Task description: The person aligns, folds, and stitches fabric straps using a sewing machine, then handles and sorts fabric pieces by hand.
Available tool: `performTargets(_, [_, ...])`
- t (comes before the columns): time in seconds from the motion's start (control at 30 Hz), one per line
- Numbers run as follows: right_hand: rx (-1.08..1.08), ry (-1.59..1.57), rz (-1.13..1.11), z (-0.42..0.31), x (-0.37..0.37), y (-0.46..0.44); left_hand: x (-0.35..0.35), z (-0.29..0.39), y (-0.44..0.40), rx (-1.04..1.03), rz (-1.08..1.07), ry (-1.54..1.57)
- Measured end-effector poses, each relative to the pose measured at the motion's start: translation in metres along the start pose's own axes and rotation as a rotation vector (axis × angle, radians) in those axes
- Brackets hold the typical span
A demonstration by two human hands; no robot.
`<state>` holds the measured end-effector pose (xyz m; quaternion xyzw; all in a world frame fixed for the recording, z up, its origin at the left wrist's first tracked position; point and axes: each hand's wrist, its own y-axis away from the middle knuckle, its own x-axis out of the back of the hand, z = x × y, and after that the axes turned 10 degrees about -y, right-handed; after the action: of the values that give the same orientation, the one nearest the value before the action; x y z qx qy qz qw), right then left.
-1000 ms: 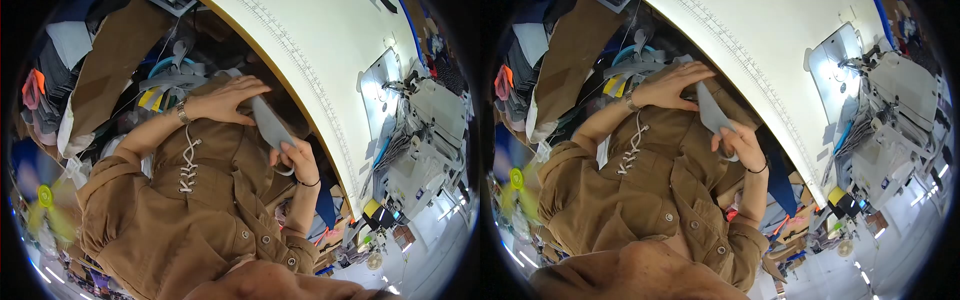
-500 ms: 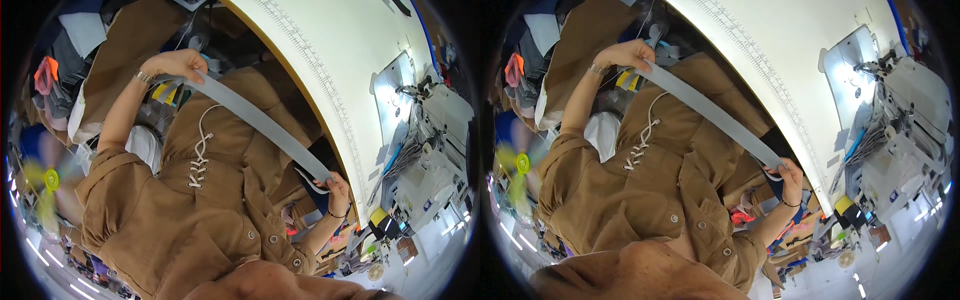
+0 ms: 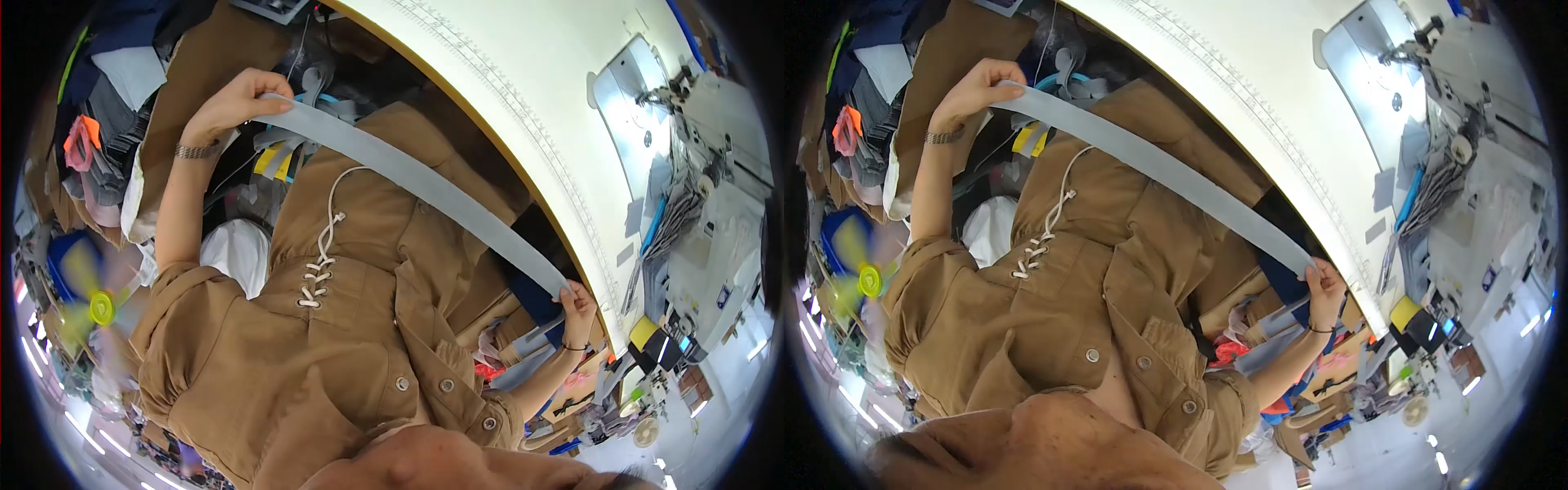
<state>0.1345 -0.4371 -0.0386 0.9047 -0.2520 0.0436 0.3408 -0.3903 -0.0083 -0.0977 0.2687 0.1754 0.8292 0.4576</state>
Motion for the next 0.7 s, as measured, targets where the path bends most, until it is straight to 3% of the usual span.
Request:
performTargets(0.3, [0.004, 0.0, -0.021, 0.003, -0.013, -0.004, -0.003, -0.009, 0.016, -0.013, 0.216, -0.02])
performTargets(0.4, [-0.008, 0.022, -0.066, -0.005, -0.032, -0.014, -0.014, -0.012, 0.017, 0.014, 0.338, 0.118])
performTargets(0.57, [0.06, 0.05, -0.313, -0.04, -0.143, -0.042, -0.052, -0.014, 0.004, -0.001, 0.408, 0.136])
performTargets(0.6, [0.127, 0.103, -0.388, -0.047, -0.17, -0.051, -0.071, 0.005, 0.002, -0.142, 0.403, 0.153])
performTargets(0.63, [0.212, 0.104, -0.413, -0.054, -0.202, -0.058, -0.079, 0.022, 0.005, 0.002, 0.256, 0.056])
performTargets(0.67, [0.303, 0.269, -0.443, -0.074, -0.234, -0.06, -0.105, 0.027, -0.001, -0.397, 0.413, -0.15])
performTargets(0.7, [0.468, 0.372, -0.519, -0.085, -0.259, -0.065, -0.125, 0.036, -0.001, -0.457, 0.322, -0.184])
